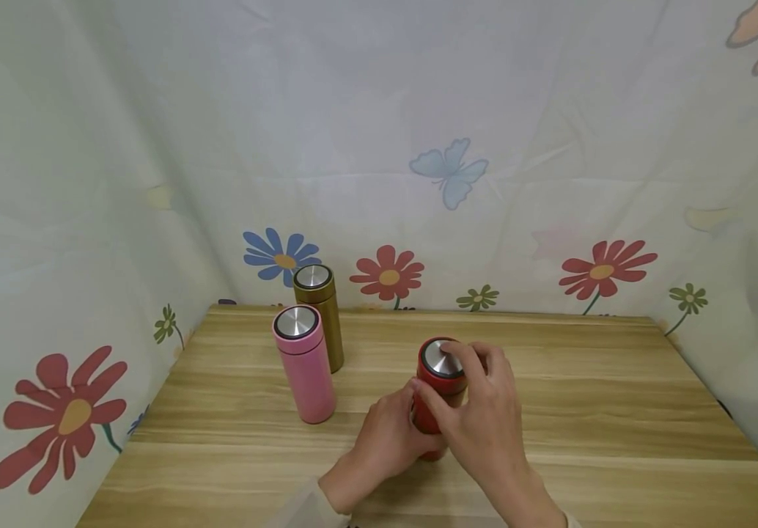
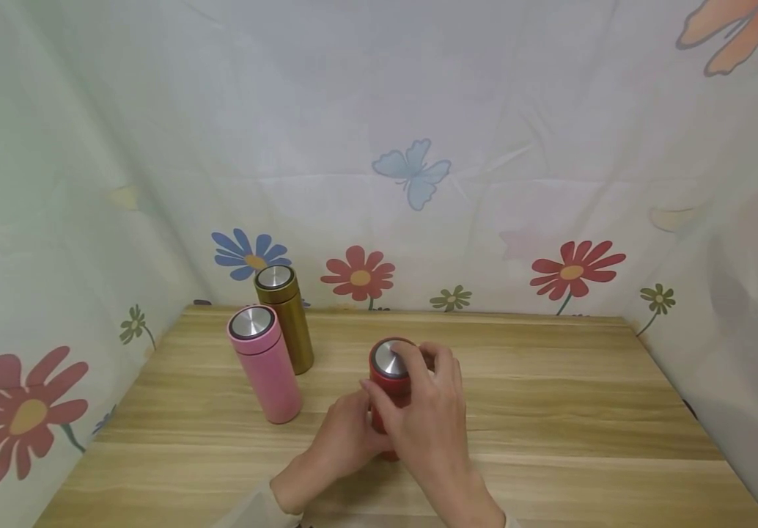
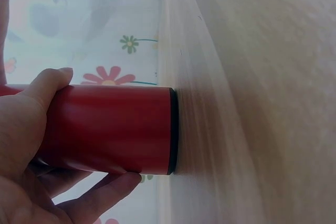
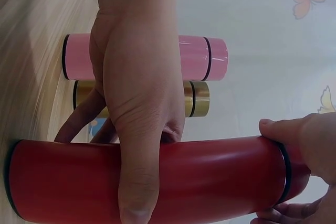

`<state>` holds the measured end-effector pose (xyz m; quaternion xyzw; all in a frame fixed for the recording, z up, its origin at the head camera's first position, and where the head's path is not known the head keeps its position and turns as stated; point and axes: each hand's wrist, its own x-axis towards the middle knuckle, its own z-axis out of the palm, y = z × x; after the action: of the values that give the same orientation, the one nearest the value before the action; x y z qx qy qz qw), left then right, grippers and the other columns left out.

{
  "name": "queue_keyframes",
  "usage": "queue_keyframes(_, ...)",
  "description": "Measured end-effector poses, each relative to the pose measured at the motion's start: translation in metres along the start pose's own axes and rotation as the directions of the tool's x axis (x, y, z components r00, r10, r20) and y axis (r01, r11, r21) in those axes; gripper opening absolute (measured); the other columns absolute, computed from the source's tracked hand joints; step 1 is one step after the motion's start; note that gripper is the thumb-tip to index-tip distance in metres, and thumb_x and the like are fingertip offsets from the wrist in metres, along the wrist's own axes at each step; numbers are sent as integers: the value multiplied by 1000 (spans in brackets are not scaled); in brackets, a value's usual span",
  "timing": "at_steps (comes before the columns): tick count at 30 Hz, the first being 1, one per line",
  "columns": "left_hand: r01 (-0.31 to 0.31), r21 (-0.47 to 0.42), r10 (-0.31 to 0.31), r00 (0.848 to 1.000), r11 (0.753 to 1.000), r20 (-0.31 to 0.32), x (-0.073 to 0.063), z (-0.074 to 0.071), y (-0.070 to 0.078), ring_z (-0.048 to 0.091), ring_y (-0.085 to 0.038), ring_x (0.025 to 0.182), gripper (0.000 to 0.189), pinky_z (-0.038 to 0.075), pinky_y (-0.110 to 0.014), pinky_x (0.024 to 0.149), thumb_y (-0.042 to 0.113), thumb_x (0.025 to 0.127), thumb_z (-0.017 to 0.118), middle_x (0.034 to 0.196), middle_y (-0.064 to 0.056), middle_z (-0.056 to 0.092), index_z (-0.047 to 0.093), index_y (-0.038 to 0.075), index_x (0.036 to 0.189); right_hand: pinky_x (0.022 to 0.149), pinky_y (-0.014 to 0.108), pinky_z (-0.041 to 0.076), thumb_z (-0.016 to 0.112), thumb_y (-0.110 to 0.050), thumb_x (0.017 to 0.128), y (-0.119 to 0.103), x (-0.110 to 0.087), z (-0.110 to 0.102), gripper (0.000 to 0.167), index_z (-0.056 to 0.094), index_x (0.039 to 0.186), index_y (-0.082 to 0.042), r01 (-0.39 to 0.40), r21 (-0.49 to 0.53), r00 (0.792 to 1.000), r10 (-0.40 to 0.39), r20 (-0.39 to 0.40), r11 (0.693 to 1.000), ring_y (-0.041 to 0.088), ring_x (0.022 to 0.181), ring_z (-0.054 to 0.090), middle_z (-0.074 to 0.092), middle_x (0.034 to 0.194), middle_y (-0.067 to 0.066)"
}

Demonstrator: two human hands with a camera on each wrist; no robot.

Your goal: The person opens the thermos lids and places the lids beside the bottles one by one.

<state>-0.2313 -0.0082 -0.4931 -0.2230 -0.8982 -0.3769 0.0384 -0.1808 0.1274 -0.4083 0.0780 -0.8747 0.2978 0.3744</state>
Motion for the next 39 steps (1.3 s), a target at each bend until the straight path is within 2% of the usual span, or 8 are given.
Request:
queue_keyframes(10, 10, -21, -9, 1000, 1000, 26, 1, 0, -1, 69, -7, 96, 66, 58, -28, 84, 46, 79, 86, 114, 4, 75, 57, 22, 133, 81, 43, 60, 95, -28, 75, 1, 1, -5, 56, 67, 123, -16, -27, 73, 997, 22, 70, 997, 22, 107, 61, 60, 118, 10)
queue_keyframes(19, 28, -62, -24, 997, 998, 72, 3, 0, -3, 70, -7, 102, 73, 59, -36, 93, 55, 81, 84, 121, 6, 73, 51, 27, 140, 88, 45, 60, 92, -23, 79, 8, 4, -10, 52, 68, 124, -21, -43, 187, 990, 17, 140, 981, 16, 109, 64, 61, 121, 1)
queue_keyframes(30, 10, -59, -6, 998, 998, 65, 2, 0, -3, 70, -5, 100, 72, 59, -34, 90, 61, 82, 81, 120, 7, 74, 50, 28, 139, 93, 48, 58, 89, -15, 82, 12, 7, -16, 53, 67, 129, -24, -51, 256, 978, -4, 210, 965, 16, 115, 64, 63, 129, 0)
queue_keyframes(39, 14, -51, -10, 998, 999, 65, 2, 0, -2, 69, -5, 99, 73, 59, -33, 89, 63, 81, 80, 119, 7, 74, 50, 29, 138, 94, 49, 57, 88, -14, 83, 13, 8, -19, 54, 66, 131, -26, -74, 268, 969, 6, 248, 961, 17, 118, 63, 63, 131, -2)
